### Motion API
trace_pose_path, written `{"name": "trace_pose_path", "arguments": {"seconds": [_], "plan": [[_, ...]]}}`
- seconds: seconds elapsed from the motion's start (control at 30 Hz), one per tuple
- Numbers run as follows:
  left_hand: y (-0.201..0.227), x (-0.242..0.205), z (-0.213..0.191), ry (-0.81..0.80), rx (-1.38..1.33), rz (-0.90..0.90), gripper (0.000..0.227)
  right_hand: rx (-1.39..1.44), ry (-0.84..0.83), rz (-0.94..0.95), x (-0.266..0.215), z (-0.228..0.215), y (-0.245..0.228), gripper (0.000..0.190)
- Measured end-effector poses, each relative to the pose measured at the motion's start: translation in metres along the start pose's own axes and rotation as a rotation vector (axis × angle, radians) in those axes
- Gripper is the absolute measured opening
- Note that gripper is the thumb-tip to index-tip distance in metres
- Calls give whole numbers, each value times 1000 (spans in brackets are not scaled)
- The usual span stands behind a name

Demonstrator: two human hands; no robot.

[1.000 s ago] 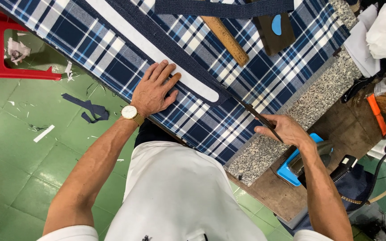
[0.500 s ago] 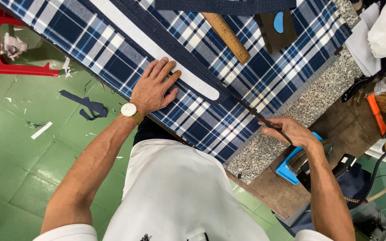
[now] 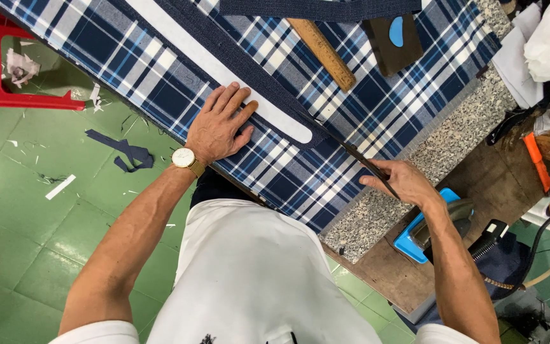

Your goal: The person uses shears to cut a long strip of dark blue fabric on a plaid tablecloth. They then iron the cut fabric piece with a steam iron and proceed to cut a white strip of material.

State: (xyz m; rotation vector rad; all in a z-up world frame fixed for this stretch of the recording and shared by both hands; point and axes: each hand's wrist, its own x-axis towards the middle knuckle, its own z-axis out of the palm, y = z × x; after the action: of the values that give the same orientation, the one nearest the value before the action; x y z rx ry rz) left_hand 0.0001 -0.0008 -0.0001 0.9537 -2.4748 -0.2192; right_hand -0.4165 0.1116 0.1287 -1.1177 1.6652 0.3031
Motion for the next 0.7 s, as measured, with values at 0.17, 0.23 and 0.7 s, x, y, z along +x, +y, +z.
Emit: {"name": "trace_pose_path", "arguments": {"seconds": [0.17, 0.23, 0.7], "plan": [[1, 1, -1, 5, -1, -2, 45, -46, 15, 5, -4, 0, -7, 77], [1, 1, -1, 3, 4, -2, 45, -10, 28, -20, -4, 0, -13, 71], [1, 0, 0, 28, 6, -6, 45, 55, -1, -28, -3, -4, -26, 60]]}}
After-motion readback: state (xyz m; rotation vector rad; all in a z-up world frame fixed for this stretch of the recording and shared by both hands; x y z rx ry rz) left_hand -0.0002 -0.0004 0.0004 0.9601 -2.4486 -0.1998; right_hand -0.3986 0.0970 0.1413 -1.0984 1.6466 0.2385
